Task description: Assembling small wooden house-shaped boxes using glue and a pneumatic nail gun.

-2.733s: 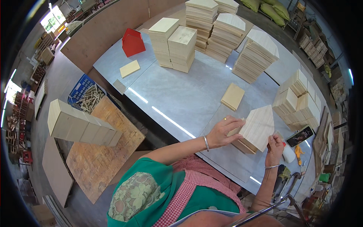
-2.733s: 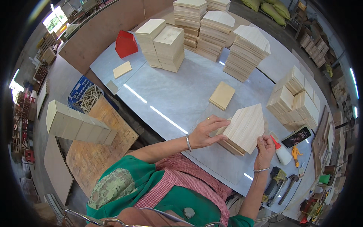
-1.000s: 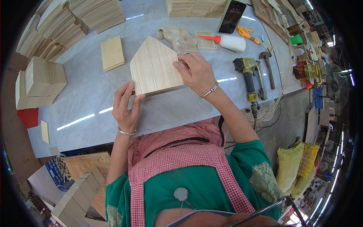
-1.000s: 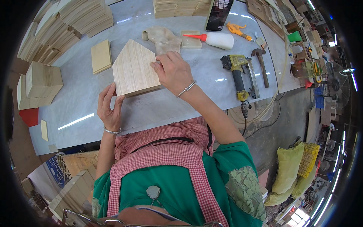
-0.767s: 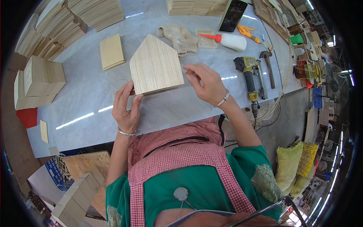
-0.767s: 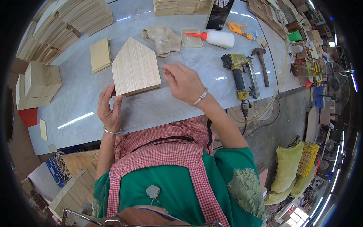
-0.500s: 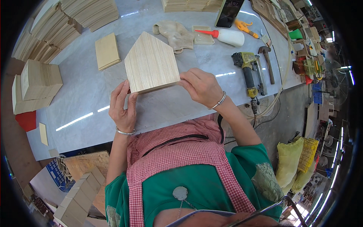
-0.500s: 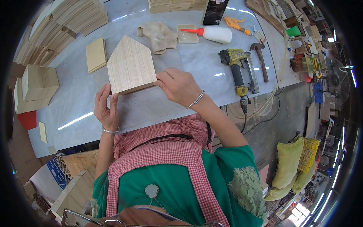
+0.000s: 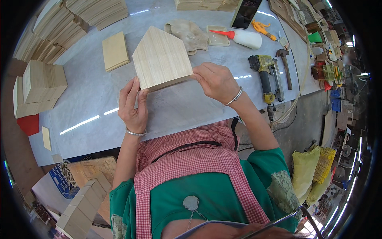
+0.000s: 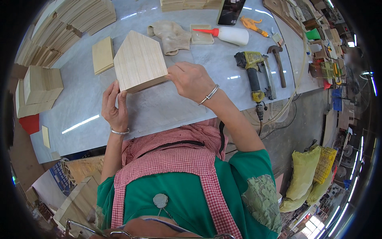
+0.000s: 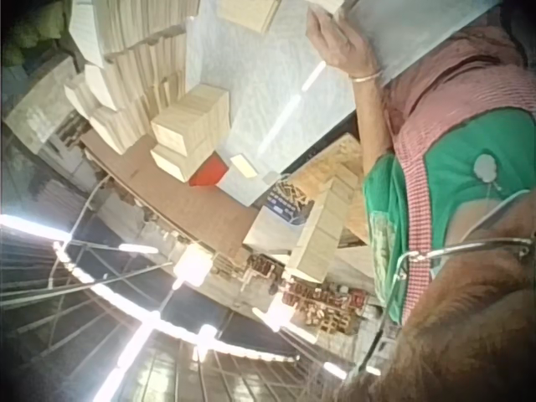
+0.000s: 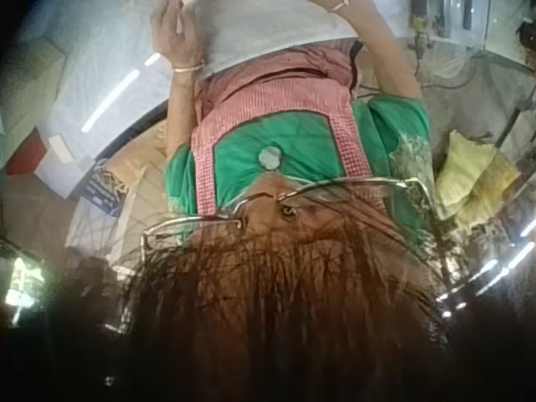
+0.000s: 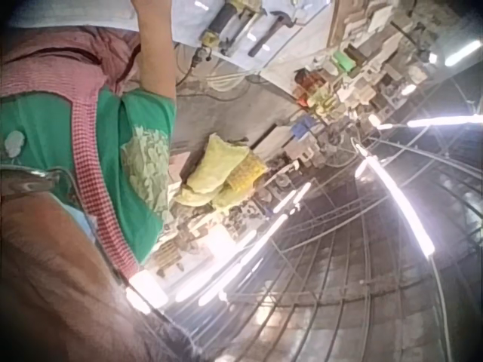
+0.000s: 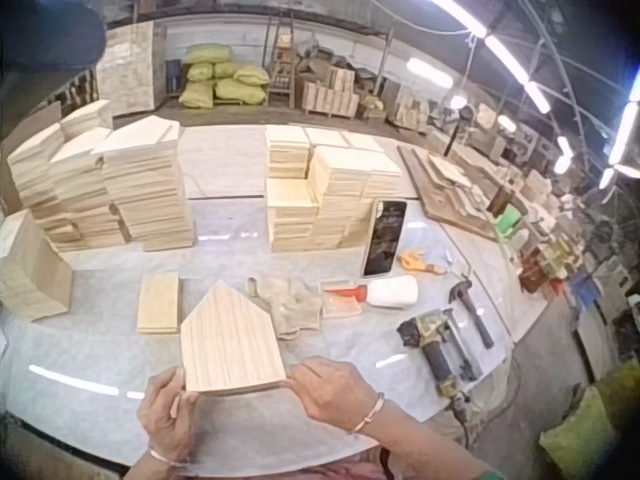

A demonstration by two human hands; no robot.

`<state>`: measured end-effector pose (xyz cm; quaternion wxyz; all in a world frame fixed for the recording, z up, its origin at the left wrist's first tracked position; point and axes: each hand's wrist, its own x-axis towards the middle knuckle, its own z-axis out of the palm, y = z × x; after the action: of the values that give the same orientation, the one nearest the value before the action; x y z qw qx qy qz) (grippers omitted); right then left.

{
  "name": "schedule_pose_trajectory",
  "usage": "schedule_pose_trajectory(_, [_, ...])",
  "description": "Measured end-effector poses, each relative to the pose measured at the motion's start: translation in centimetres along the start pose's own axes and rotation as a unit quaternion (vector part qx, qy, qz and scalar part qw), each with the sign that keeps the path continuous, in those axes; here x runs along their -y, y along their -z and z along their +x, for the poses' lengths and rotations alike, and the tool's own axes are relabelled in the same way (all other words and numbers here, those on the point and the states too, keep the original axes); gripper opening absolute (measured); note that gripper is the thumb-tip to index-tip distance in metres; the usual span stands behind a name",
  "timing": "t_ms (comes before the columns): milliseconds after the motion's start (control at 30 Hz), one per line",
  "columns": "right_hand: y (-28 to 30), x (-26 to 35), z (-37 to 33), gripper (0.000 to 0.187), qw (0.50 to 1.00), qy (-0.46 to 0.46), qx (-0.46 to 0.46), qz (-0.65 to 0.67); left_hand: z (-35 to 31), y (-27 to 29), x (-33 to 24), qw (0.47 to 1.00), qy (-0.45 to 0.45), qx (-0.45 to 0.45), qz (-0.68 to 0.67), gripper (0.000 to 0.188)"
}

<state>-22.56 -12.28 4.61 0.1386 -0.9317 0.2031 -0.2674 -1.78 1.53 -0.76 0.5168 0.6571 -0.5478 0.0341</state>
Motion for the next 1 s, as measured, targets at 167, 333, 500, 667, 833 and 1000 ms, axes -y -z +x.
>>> schedule_pose_trajectory(167, [0.4,0.2,-0.4,0.01,1.0,-0.008,-0.001,-0.006,0.0,-0.1,-0.6,0.998,0.024,0.007,-0.062,0.033])
schedule_pose_trajectory(333, [0.4,0.5,-0.5,0.011,0.999,-0.019,0.005,-0.031,0.0,0.0,-0.7,0.997,0.025,0.004,-0.071,0.032])
schedule_pose_trajectory(500, [0.3,0.8,-0.3,0.009,0.998,0.003,-0.011,-0.059,-0.1,0.0,-0.3,0.997,0.027,0.003,-0.066,0.031])
schedule_pose_trajectory(667, [0.6,1.0,-0.1,0.013,0.998,0.002,0.013,-0.064,0.0,0.1,-0.3,0.999,0.014,-0.005,-0.034,0.025])
schedule_pose_trajectory(833, [1.0,1.0,0.3,0.009,0.997,0.012,0.037,-0.074,0.0,0.0,-0.6,0.999,0.024,-0.004,-0.037,0.025])
schedule_pose_trajectory(1000, [0.9,1.2,0.5,0.009,0.995,0.009,0.046,-0.086,0.0,0.2,-0.6,1.0,0.014,-0.005,-0.026,0.027])
